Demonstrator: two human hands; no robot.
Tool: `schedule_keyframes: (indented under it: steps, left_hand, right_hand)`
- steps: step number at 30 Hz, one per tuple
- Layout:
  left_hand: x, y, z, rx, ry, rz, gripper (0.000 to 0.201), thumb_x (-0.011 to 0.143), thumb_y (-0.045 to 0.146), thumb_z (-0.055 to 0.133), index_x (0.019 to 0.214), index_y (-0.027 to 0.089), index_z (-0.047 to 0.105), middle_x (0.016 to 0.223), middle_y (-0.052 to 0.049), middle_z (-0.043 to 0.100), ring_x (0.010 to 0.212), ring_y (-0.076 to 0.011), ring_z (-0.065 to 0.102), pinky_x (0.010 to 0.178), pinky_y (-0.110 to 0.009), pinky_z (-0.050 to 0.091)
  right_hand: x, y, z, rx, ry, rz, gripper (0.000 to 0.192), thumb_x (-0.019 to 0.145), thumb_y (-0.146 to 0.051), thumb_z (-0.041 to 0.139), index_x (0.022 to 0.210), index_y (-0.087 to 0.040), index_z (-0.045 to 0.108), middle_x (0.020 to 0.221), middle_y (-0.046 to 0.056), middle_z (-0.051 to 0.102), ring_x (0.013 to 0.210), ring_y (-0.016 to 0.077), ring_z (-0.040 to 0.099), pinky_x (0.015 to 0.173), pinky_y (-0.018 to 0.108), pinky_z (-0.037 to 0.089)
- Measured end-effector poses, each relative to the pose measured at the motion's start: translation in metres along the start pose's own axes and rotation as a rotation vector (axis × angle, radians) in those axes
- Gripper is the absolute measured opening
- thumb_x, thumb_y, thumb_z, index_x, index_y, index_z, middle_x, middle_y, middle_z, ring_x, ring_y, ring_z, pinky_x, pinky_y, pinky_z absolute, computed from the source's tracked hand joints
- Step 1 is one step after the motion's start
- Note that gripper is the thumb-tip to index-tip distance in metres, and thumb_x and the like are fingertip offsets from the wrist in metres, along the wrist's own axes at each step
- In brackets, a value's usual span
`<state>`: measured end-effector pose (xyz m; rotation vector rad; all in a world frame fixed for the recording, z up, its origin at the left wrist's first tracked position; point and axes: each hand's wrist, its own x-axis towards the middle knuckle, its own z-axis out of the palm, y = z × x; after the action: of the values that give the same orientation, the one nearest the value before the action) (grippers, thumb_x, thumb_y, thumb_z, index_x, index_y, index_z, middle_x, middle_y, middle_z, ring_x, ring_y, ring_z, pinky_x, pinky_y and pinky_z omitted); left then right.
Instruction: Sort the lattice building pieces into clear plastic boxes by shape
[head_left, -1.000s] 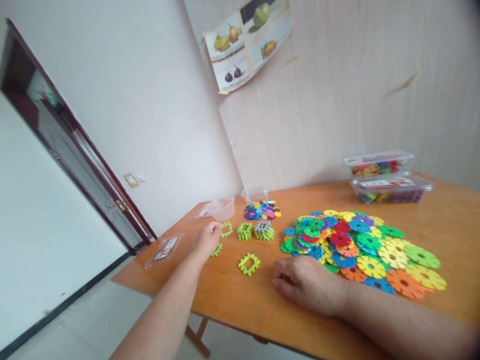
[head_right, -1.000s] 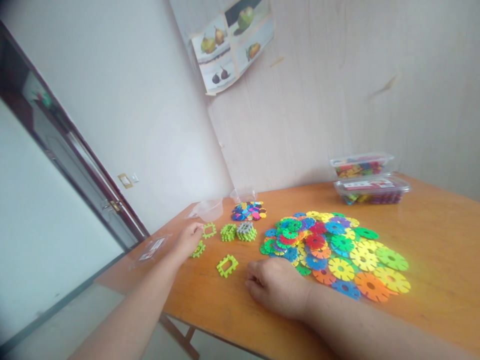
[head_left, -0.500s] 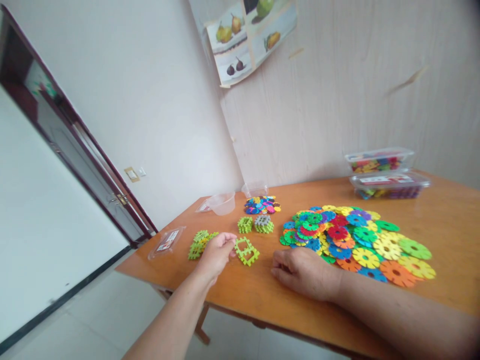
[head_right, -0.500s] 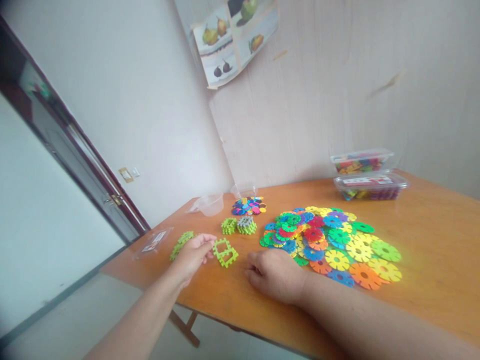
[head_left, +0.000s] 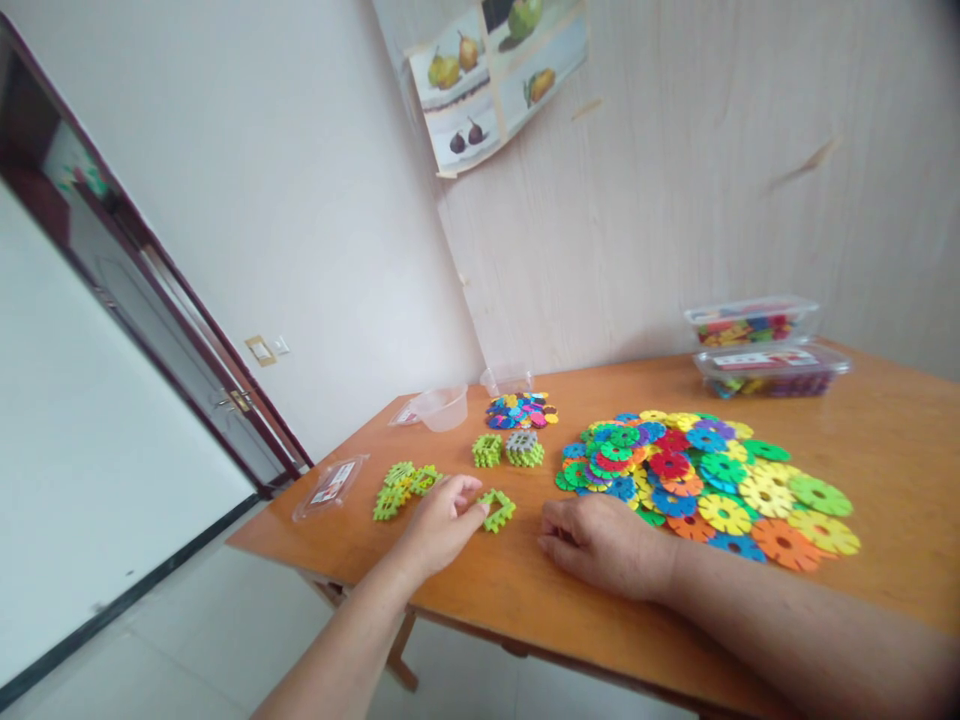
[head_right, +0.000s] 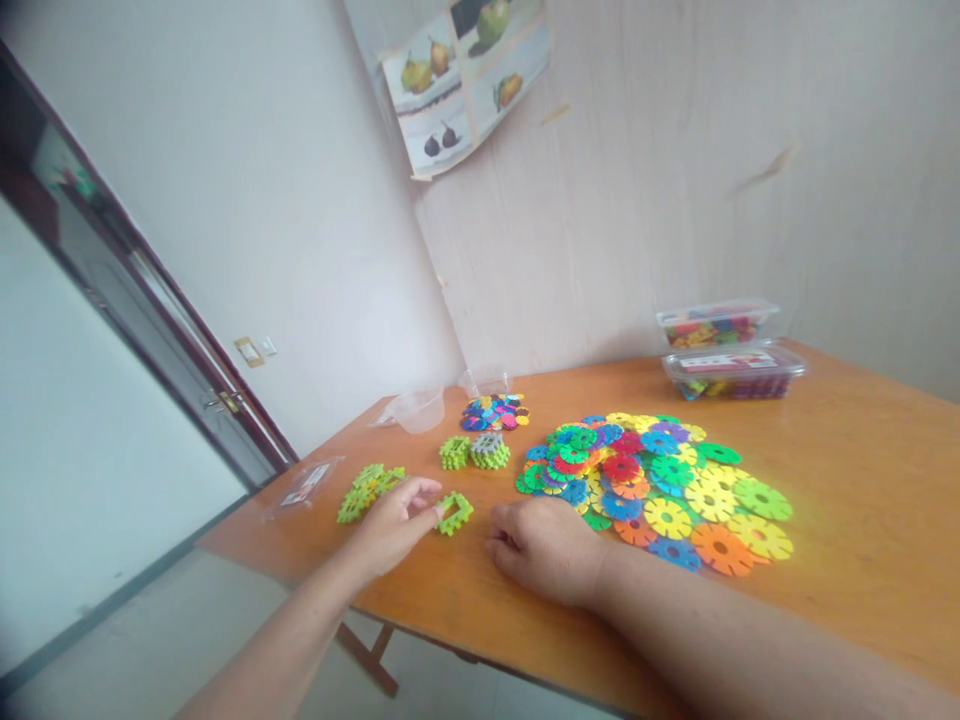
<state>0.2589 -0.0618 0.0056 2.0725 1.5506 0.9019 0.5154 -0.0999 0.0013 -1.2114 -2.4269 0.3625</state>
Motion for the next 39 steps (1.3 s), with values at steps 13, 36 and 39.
schedule_keyframes:
  steps: [13,36,39]
  left_hand:
    - [-0.004,0.001,0.016,0.173,0.003,0.103,0.030,0.076,0.036,0.070,0.102,0.022,0.063,0.099,-0.003,0.066,0.088,-0.0178,0.061,0.080,-0.030,0.046]
    - [0.037,-0.051,-0.078,0.728,-0.249,0.075,0.076,0.067,0.003,0.048,0.139,0.027,0.049,0.150,-0.004,0.046,0.141,-0.0248,0.032,0.115,-0.043,0.026]
    - [0.044,-0.045,-0.078,0.760,-0.291,0.059,0.072,0.067,0.004,0.049,0.135,0.029,0.053,0.147,-0.004,0.049,0.139,-0.0263,0.035,0.112,-0.044,0.030]
  right_hand:
    - [0.000,0.000,0.001,0.007,0.006,0.005,0.013,0.087,-0.026,0.050,0.081,-0.022,0.061,0.076,0.000,0.068,0.065,0.0125,0.057,0.055,0.024,0.027]
    - [-0.001,0.000,0.001,0.040,0.005,0.017,0.019,0.091,-0.031,0.048,0.075,-0.022,0.055,0.069,0.000,0.062,0.059,0.0110,0.050,0.053,0.025,0.024]
    - [-0.002,0.000,0.000,0.051,0.000,0.017,0.020,0.091,-0.031,0.048,0.075,-0.022,0.055,0.069,0.000,0.062,0.060,0.0111,0.051,0.054,0.024,0.025]
